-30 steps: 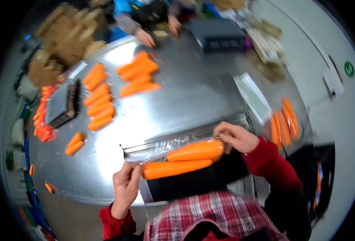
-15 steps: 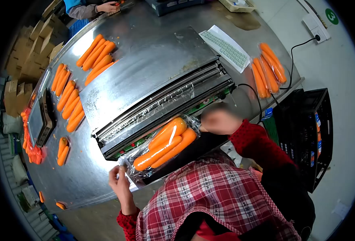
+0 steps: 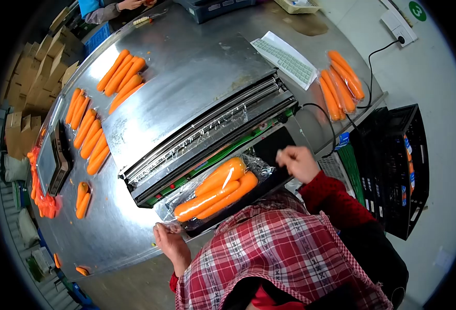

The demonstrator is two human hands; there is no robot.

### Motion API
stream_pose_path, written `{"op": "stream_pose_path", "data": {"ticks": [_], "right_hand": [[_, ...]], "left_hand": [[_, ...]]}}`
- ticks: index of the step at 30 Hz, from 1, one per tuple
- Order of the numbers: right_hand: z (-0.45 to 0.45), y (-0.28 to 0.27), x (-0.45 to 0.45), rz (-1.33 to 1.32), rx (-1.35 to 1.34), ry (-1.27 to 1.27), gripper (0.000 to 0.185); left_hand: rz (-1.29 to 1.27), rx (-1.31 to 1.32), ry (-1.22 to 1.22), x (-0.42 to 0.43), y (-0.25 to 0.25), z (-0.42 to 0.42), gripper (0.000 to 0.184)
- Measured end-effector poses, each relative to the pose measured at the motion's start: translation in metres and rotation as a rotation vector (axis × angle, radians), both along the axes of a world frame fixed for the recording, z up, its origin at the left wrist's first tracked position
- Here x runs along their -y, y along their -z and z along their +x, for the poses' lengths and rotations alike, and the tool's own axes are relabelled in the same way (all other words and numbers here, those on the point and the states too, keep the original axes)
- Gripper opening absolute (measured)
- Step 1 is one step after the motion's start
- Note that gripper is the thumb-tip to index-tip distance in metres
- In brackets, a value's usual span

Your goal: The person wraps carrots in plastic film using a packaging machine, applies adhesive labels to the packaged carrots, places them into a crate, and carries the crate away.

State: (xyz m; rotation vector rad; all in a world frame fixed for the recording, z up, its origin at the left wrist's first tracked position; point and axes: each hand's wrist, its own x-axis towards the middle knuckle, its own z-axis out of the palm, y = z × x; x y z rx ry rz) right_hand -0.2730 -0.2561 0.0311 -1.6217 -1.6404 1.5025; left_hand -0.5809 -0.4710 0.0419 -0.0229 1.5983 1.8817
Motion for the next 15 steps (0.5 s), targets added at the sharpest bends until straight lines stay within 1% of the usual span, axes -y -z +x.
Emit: {"op": "stream_pose_path", "data": {"ticks": [2, 3, 4, 6, 7, 9, 10, 11, 12, 14, 15], "right_hand": [[-0.001, 0.009, -0.018, 0.284, 0.005, 0.034, 0.028], [-0.01, -0.011, -0.021, 0.23, 0.008, -0.039, 0.028], [-0.016, -0.006, -0.018, 0.168, -0.043, -0.091, 0.027], [-0.028, -0.008, -0.017, 0.251, 0.054, -0.333, 0.024], [-0.032, -0.004, -0.013, 0.216, 0.022, -0.232, 0.021], [-0.024, 0.018, -0.027, 0.267, -0.079, 0.112, 0.018], [-0.016, 0.021, -0.039, 0.298, -0.124, 0.28, 0.018], [-0.003, 0.018, -0.048, 0.248, -0.082, 0.238, 0.018], [-0.003, 0.011, -0.046, 0.211, -0.129, 0.208, 0.022], [-0.013, -0.006, -0.03, 0.237, 0.048, -0.064, 0.026], [-0.018, 0.005, -0.021, 0.179, -0.053, -0.144, 0.029]], "left_hand": [[-0.008, -0.017, 0.069, 0.0, 0.005, -0.001, 0.021], [-0.01, -0.017, 0.074, 0.002, 0.006, -0.001, 0.021], [-0.034, -0.023, 0.066, 0.003, 0.006, -0.001, 0.022], [-0.054, -0.029, 0.058, 0.004, 0.006, -0.001, 0.024], [-0.053, -0.029, 0.064, 0.006, 0.005, 0.0, 0.024], [-0.051, -0.034, 0.067, 0.007, 0.005, -0.002, 0.024], [-0.086, -0.041, 0.026, 0.006, 0.006, -0.001, 0.024], [-0.121, -0.046, -0.011, 0.005, 0.007, -0.001, 0.025], [-0.124, -0.043, -0.007, 0.003, 0.006, 0.0, 0.025], [-0.07, -0.058, 0.012, -0.003, 0.004, 0.003, 0.025], [-0.02, -0.047, 0.009, -0.001, 0.005, 0.002, 0.025]]}}
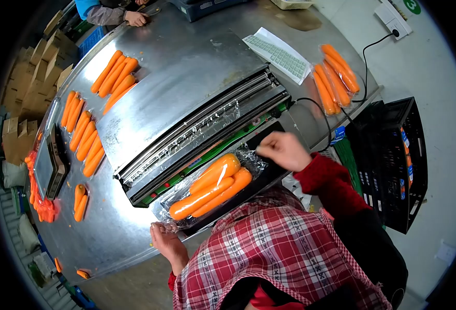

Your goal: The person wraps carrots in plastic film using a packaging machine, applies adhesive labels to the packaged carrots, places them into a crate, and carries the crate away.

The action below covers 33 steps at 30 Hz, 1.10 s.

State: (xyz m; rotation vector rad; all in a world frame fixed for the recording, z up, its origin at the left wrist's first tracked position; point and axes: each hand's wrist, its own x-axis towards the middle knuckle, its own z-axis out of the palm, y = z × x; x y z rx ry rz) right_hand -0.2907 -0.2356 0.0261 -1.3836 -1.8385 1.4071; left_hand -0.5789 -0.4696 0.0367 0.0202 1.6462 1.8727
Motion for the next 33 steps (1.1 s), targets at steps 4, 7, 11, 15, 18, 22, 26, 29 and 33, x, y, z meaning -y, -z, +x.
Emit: {"op": "stream_pose_path", "data": {"ticks": [4, 7, 11, 15, 18, 22, 26, 29, 33], "right_hand": [[-0.009, 0.026, 0.002, 0.034, -0.013, 0.116, 0.021], [0.006, 0.041, -0.024, 0.123, -0.068, 0.34, 0.022], [0.022, -0.01, -0.034, -0.042, -0.007, 0.358, 0.027], [-0.003, 0.004, 0.005, -0.08, -0.075, 0.023, 0.025], [-0.018, 0.01, 0.016, 0.034, 0.054, 0.025, 0.019], [-0.012, 0.015, 0.034, 0.076, -0.15, 0.243, 0.007], [-0.04, 0.017, 0.034, 0.38, -0.128, 0.259, 0.008], [-0.045, 0.029, 0.03, 0.253, -0.162, 0.389, 0.011], [0.016, -0.022, 0.063, -0.51, -0.392, 0.533, 0.017]], "left_hand": [[-0.002, -0.094, 0.011, 0.009, 0.005, -0.002, 0.021], [0.008, 0.0, -0.022, 0.017, 0.015, -0.009, 0.019], [-0.054, 0.055, -0.081, 0.005, 0.009, -0.003, 0.018], [-0.105, 0.004, -0.062, 0.006, 0.013, -0.001, 0.016], [-0.129, 0.008, -0.116, 0.006, 0.02, -0.006, 0.016], [-0.147, -0.029, -0.142, 0.008, 0.017, -0.004, 0.016], [-0.163, -0.029, -0.138, 0.005, 0.015, -0.002, 0.015], [-0.161, -0.058, -0.068, 0.02, 0.004, -0.001, 0.013], [-0.387, 0.022, -0.096, 0.038, -0.042, 0.011, 0.014]]}}
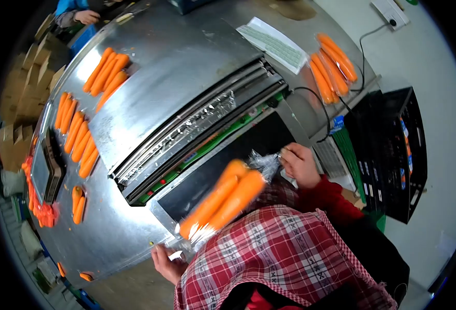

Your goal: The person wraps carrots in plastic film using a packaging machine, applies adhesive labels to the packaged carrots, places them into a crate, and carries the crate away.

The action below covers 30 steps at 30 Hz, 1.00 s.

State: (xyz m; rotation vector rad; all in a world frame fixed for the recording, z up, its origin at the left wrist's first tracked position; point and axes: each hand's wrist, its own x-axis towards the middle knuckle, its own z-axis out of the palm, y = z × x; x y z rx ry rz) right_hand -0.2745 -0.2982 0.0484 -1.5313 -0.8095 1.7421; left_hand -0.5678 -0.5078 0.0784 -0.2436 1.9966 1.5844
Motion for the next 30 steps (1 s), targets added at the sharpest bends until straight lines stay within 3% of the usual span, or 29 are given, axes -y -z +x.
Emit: {"op": "stream_pose_path", "data": {"ticks": [2, 4, 6, 8, 9, 10, 13, 15, 17, 20, 22, 23, 25, 26, 27, 30], "right_hand": [[0.025, 0.008, 0.025, -0.094, 0.109, -0.02, 0.016], [0.041, 0.04, 0.04, -0.23, 0.165, -0.111, 0.016], [0.032, 0.077, 0.05, -0.095, 0.449, -0.832, 0.016], [0.006, 0.066, 0.043, -0.049, 0.032, -0.841, 0.018], [0.006, 0.107, 0.051, 0.099, -0.187, -0.944, 0.026], [-0.005, 0.092, 0.052, 0.116, -0.424, -0.779, 0.037], [-0.008, 0.069, 0.051, 0.24, -0.327, -0.82, 0.049], [-0.014, 0.054, 0.053, 0.204, -0.489, -0.863, 0.034], [-0.04, 0.024, 0.038, 0.044, -0.665, -0.993, 0.017], [-0.06, -0.027, 0.031, 0.081, -0.738, -1.068, 0.008], [-0.053, -0.031, 0.026, 0.119, -0.652, -1.071, 0.01], [-0.046, -0.022, 0.025, 0.105, -0.595, -1.053, 0.011], [-0.019, -0.018, 0.016, 0.639, 0.138, -0.94, 0.015], [-0.003, -0.034, 0.008, 0.365, -0.025, -0.718, 0.017], [0.01, -0.052, 0.002, 0.325, -0.083, -0.599, 0.02], [0.025, -0.071, 0.012, 0.539, -0.332, -0.535, 0.012]], "left_hand": [[-0.007, 0.217, 0.096, 0.036, 0.013, -0.009, 0.015], [-0.154, 0.294, 0.029, 0.079, 0.098, -0.02, 0.016], [-0.094, 0.45, 0.076, 0.087, 0.144, -0.002, 0.016], [0.062, 0.519, 0.126, 0.078, 0.157, 0.017, 0.017], [0.185, 0.545, 0.161, 0.07, 0.157, 0.023, 0.018], [0.329, 0.567, 0.206, 0.061, 0.152, 0.027, 0.018], [1.069, 0.67, 0.463, 0.028, 0.127, 0.027, 0.02], [1.505, 0.77, 0.691, -0.022, 0.109, 0.023, 0.022], [1.781, 0.815, 0.931, -0.068, 0.093, 0.025, 0.024], [1.493, 0.489, 1.417, -0.098, 0.054, 0.034, 0.036], [1.154, 0.315, 1.143, -0.08, 0.012, 0.062, 0.038], [1.085, 0.361, 1.351, -0.074, 0.026, 0.04, 0.039], [1.178, 0.289, 1.277, -0.07, 0.035, 0.048, 0.029], [1.204, 0.226, 1.271, -0.071, 0.037, 0.047, 0.021], [1.144, 0.284, 1.175, -0.066, 0.042, 0.049, 0.018], [1.077, 0.432, 1.051, -0.053, 0.056, 0.049, 0.017]]}}
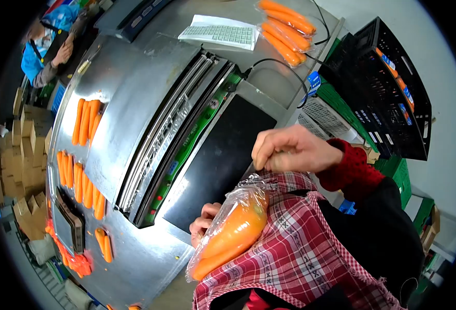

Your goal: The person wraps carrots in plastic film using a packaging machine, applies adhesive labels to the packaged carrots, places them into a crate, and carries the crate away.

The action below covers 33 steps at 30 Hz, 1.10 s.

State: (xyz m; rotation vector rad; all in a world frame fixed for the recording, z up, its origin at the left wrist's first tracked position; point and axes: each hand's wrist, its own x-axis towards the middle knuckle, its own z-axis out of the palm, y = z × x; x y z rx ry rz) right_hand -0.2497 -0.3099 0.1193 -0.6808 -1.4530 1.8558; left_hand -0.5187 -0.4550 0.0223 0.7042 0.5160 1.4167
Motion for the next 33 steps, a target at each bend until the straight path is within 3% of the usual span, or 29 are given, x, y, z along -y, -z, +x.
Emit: {"op": "stream_pose_path", "data": {"ticks": [1, 3, 10, 12, 14, 18, 20, 21, 22, 24, 28, 30, 31, 32, 33], "right_hand": [[0.001, -0.012, 0.002, 0.109, 0.126, -0.045, 0.01], [-0.011, -0.015, 0.009, 0.167, 0.163, -0.035, 0.011], [-0.014, 0.0, 0.019, 0.047, 0.029, 0.081, 0.006], [-0.014, -0.004, 0.02, -0.078, -0.117, 0.248, 0.005], [-0.021, 0.002, 0.016, 0.003, -0.118, 0.245, 0.006], [-0.051, 0.016, 0.008, -0.077, -0.232, 0.306, 0.009], [-0.066, 0.023, 0.009, -0.215, -0.188, 0.017, 0.011], [-0.074, 0.02, 0.012, -0.398, -0.316, -0.128, 0.013], [-0.078, 0.019, 0.013, -0.32, -0.379, -0.262, 0.015], [-0.083, 0.014, 0.016, -0.422, -0.422, -0.567, 0.017], [-0.089, 0.014, 0.012, -0.49, -0.47, -0.638, 0.019], [-0.08, 0.019, -0.009, -0.209, -0.085, -0.741, 0.024], [-0.075, 0.029, -0.023, 0.108, 0.181, -0.694, 0.027], [-0.071, 0.006, -0.037, 0.202, 0.623, -0.547, 0.028], [-0.063, 0.005, -0.037, 0.046, 0.338, -0.32, 0.029]], "left_hand": [[-0.118, 0.048, 0.025, -0.001, 0.004, -0.001, 0.023], [-0.019, -0.012, 0.061, -0.009, 0.0, 0.002, 0.023], [0.059, -0.067, 0.091, -0.022, -0.014, -0.002, 0.028], [0.054, -0.07, 0.089, -0.022, -0.015, -0.003, 0.028], [0.054, -0.076, 0.082, -0.023, -0.015, -0.005, 0.028], [0.039, -0.065, 0.071, -0.021, -0.012, -0.004, 0.027], [0.031, -0.065, 0.065, -0.017, -0.012, -0.003, 0.027], [0.025, -0.069, 0.06, -0.016, -0.013, -0.003, 0.027], [0.031, -0.075, 0.065, -0.019, -0.014, -0.006, 0.027], [0.03, -0.085, 0.067, -0.018, -0.016, -0.007, 0.027], [0.041, -0.115, 0.094, -0.023, -0.022, -0.008, 0.027], [0.031, -0.121, 0.1, -0.022, -0.022, -0.008, 0.027], [0.023, -0.118, 0.095, -0.021, -0.024, -0.006, 0.027], [0.016, -0.127, 0.102, -0.024, -0.023, -0.006, 0.027], [0.009, -0.136, 0.108, -0.029, -0.024, -0.006, 0.027]]}}
